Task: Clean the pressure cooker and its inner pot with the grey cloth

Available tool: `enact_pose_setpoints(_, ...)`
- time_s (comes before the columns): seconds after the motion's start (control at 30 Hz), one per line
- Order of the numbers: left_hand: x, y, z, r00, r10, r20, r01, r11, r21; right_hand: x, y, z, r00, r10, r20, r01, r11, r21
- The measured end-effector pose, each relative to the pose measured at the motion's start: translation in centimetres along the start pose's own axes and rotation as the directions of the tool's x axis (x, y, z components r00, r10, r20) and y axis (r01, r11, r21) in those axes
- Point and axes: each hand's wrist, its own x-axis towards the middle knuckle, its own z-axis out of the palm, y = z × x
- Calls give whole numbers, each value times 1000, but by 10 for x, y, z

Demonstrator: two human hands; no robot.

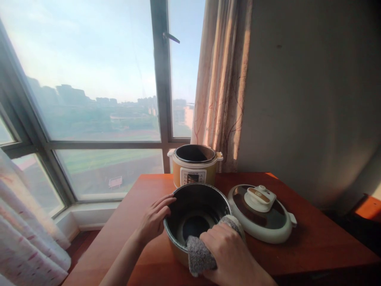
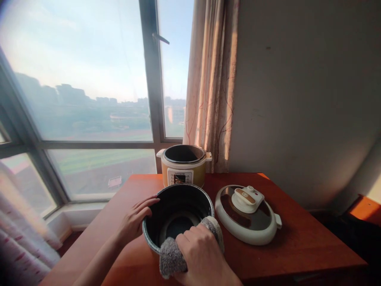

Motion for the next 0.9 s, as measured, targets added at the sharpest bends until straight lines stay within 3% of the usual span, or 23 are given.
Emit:
enact_pose_setpoints(0.23, 2, -13, 5, 992, -125, 5, 125, 989, -79, 3, -2, 3, 1000, -21, -21, 21, 1000, 11)
enact_pose_setpoints(0.5, 2, 4, 3, 965, -262, 10, 261, 956, -133, 2, 4, -6, 997, -75, 19, 75, 997, 6)
enact_pose_setpoints(0.63, -5, 11, 0, 962, -268, -60, 263, 961, -84, 7, 8, -1, 996, -68, 50, 71, 996, -46)
enact_pose_setpoints(0.8, -21, 43, -7, 958, -245, -150, 251, 968, 26, 10, 8, 4, 996, -69, 54, 73, 995, -63)
enact_pose_setpoints(0.9, -23, 79, -11, 983, -165, -78, 172, 982, 83, 11, 1, 4, 996, -78, 48, 81, 995, -66)
